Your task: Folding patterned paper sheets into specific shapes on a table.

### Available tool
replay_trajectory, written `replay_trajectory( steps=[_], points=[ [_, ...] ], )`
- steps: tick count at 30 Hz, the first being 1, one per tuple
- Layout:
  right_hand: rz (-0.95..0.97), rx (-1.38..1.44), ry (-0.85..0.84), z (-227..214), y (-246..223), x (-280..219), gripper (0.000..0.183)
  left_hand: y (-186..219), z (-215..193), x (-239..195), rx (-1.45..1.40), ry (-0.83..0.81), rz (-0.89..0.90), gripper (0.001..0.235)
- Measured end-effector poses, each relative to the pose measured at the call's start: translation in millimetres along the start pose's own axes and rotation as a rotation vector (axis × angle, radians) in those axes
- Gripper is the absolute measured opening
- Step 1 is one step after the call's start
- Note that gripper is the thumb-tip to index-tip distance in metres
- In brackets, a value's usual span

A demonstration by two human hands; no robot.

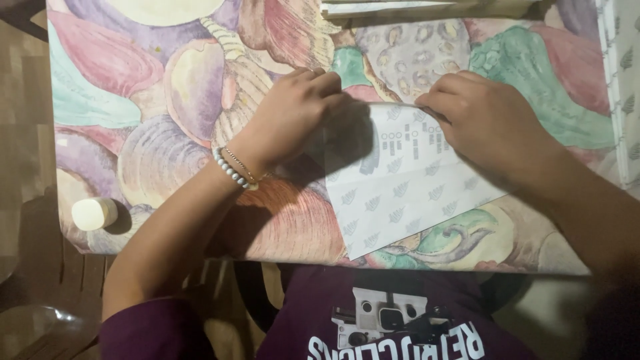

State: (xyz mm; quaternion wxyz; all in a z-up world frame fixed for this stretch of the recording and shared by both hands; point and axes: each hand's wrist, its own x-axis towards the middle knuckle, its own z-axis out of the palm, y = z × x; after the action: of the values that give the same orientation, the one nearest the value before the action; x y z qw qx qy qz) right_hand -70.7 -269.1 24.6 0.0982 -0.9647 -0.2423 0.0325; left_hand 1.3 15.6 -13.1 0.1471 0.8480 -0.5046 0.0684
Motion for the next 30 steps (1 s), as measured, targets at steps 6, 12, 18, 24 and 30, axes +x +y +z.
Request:
replay_trajectory(
  steps=[6, 12, 18, 24, 30],
  points=[
    [-0.018, -0.088, -0.246, -23, -12, 7, 0.025, 1, -4, -5, 0.056, -0.056, 0.074, 0.008],
    [-0.077, -0.248, -0.460, -29, -21, 14, 0.068, 3, -7, -3, 0.140, -0.105, 0.153, 0.015],
    [-0.157, -0.387, -0.513, -25, -21, 16, 0.074, 10, -15, 3, 0.197, -0.150, 0.201, 0.008],
    [-0.181, -0.467, -0.536, -20, -22, 17, 0.071, 13, -13, 3, 0.284, -0.149, 0.232, 0.010],
    [-0.125, -0.493, -0.559, -27, -32, 25, 0.086, 14, -16, 5, 0.301, -0.162, 0.209, 0.013]
  ],
)
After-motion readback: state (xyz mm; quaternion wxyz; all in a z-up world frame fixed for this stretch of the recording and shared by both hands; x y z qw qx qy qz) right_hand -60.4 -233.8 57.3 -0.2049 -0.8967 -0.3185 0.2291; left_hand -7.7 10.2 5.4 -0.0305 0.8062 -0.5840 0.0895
